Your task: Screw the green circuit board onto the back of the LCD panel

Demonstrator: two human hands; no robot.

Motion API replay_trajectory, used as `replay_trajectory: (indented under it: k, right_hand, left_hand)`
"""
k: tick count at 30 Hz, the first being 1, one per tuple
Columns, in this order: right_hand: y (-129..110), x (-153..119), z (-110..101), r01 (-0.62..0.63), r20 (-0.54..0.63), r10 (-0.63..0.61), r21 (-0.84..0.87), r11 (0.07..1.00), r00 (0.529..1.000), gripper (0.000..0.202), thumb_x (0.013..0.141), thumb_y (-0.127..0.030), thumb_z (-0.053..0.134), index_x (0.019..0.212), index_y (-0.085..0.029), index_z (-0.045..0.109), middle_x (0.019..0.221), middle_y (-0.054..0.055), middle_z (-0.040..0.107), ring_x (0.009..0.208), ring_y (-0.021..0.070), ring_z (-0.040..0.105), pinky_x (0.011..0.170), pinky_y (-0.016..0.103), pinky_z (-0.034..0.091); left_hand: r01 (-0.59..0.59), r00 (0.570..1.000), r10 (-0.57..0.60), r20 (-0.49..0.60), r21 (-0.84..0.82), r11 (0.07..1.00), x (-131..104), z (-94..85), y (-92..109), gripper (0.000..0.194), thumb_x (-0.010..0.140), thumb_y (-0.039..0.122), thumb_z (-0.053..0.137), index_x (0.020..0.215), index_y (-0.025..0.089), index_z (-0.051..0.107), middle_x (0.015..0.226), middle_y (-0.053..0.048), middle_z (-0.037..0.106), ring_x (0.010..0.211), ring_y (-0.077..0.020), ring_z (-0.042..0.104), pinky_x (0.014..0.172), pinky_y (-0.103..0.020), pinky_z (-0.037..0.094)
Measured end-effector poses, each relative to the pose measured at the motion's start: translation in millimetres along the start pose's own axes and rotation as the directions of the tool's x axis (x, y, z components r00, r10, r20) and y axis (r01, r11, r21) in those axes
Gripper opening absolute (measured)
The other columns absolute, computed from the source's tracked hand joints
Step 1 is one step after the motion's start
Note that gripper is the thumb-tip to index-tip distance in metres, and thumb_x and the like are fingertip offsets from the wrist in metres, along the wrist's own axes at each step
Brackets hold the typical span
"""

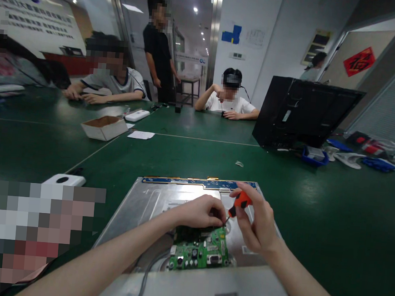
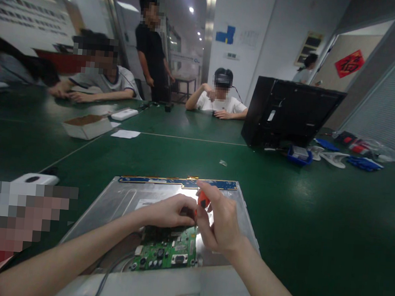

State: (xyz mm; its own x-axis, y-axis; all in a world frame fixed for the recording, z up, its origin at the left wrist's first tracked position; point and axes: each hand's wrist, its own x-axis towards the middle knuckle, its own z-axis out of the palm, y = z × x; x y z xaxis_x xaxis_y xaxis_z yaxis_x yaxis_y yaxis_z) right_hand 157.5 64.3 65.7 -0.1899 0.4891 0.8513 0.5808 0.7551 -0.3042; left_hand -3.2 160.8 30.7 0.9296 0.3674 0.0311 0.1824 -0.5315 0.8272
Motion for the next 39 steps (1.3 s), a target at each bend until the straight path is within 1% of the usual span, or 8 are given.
replay_trajectory:
  k: [4,7,11,16,21,28,33,39]
  right_hand:
    - [3.0,-2.1,2.0,-0.004,-0.02,0.003,-0.067,0.998,1.0,0.052,0.089,-0.011,0.048,0.139,-0.022,0.04,0.081,0.002,0.063,0.062,0.0149,0.059,0.052,0.026,0.05]
    - [6.5,-4.0,3.9,0.002,-0.045,-0.008,-0.117,0.993,0.999,0.048,0.09,-0.017,0.056,0.136,-0.025,0.044,0.076,0.0,0.062,0.056,0.0133,0.056,0.047,0.023,0.047]
    - [9.6,-6.1,5.1,0.012,-0.054,-0.02,-0.147,0.989,0.998,0.044,0.09,-0.025,0.063,0.132,-0.026,0.048,0.073,-0.001,0.059,0.054,0.0128,0.054,0.047,0.024,0.045]
    - [5.2,-4.4,2.9,0.016,-0.019,-0.018,-0.109,0.994,1.0,0.047,0.092,-0.019,0.055,0.138,-0.023,0.045,0.081,0.003,0.064,0.06,0.0147,0.058,0.052,0.026,0.049]
    - [1.6,-1.9,0.1,0.003,0.032,-0.002,-0.04,0.999,0.999,0.055,0.091,-0.012,0.043,0.145,-0.021,0.038,0.095,0.007,0.068,0.07,0.0163,0.064,0.062,0.031,0.054]
    - [6.1,-4.5,5.0,0.006,-0.043,-0.012,-0.14,0.99,0.999,0.048,0.091,-0.016,0.053,0.137,-0.025,0.043,0.076,-0.001,0.061,0.055,0.0132,0.055,0.047,0.024,0.046]
    - [6.8,-5.0,5.7,0.009,-0.057,-0.017,-0.134,0.991,0.998,0.047,0.09,-0.019,0.055,0.135,-0.025,0.042,0.072,-0.002,0.06,0.055,0.0136,0.054,0.047,0.024,0.046]
    - [5.1,-4.3,6.9,-0.008,-0.079,-0.001,-0.12,0.993,0.997,0.047,0.09,-0.018,0.055,0.134,-0.025,0.04,0.075,-0.002,0.06,0.053,0.0121,0.053,0.046,0.023,0.046]
  left_hand:
    - [0.001,1.0,-0.001,-0.003,-0.027,1.0,-0.5,0.4,0.0,0.012,0.076,0.008,0.063,0.084,0.014,0.07,0.075,0.0,0.067,0.069,-0.0144,0.06,0.066,-0.023,0.046]
    - [0.002,1.0,-0.003,-0.029,-0.003,1.0,-0.8,0.6,0.8,0.009,0.075,0.008,0.064,0.078,0.014,0.069,0.072,0.001,0.065,0.068,-0.0141,0.059,0.064,-0.022,0.045]
    - [0.002,0.999,0.0,-0.051,0.046,0.999,-0.8,1.2,0.3,0.008,0.074,0.007,0.065,0.076,0.014,0.068,0.07,0.002,0.063,0.068,-0.0136,0.058,0.063,-0.021,0.044]
    - [-0.016,0.999,0.018,-0.04,0.037,0.999,0.1,2.2,-2.3,0.005,0.078,0.011,0.065,0.076,0.014,0.068,0.07,0.002,0.063,0.067,-0.0133,0.058,0.063,-0.021,0.043]
    - [-0.011,1.0,0.011,-0.015,0.018,1.0,0.8,1.8,-1.8,0.011,0.076,0.006,0.064,0.08,0.014,0.07,0.071,0.001,0.065,0.067,-0.0132,0.058,0.064,-0.021,0.044]
    - [0.016,0.999,-0.016,-0.037,0.001,1.0,0.4,2.0,0.0,0.009,0.074,0.006,0.064,0.073,0.014,0.069,0.068,0.002,0.064,0.064,-0.0124,0.057,0.061,-0.02,0.043]
    - [0.019,0.999,-0.019,-0.046,0.008,1.0,0.3,2.2,-0.1,0.007,0.076,0.008,0.065,0.074,0.014,0.069,0.072,0.001,0.065,0.068,-0.0136,0.059,0.063,-0.021,0.044]
    - [0.013,0.999,-0.013,-0.038,0.016,1.0,0.2,1.7,-0.9,0.008,0.075,0.007,0.065,0.074,0.014,0.068,0.069,0.002,0.063,0.064,-0.0118,0.057,0.061,-0.02,0.043]
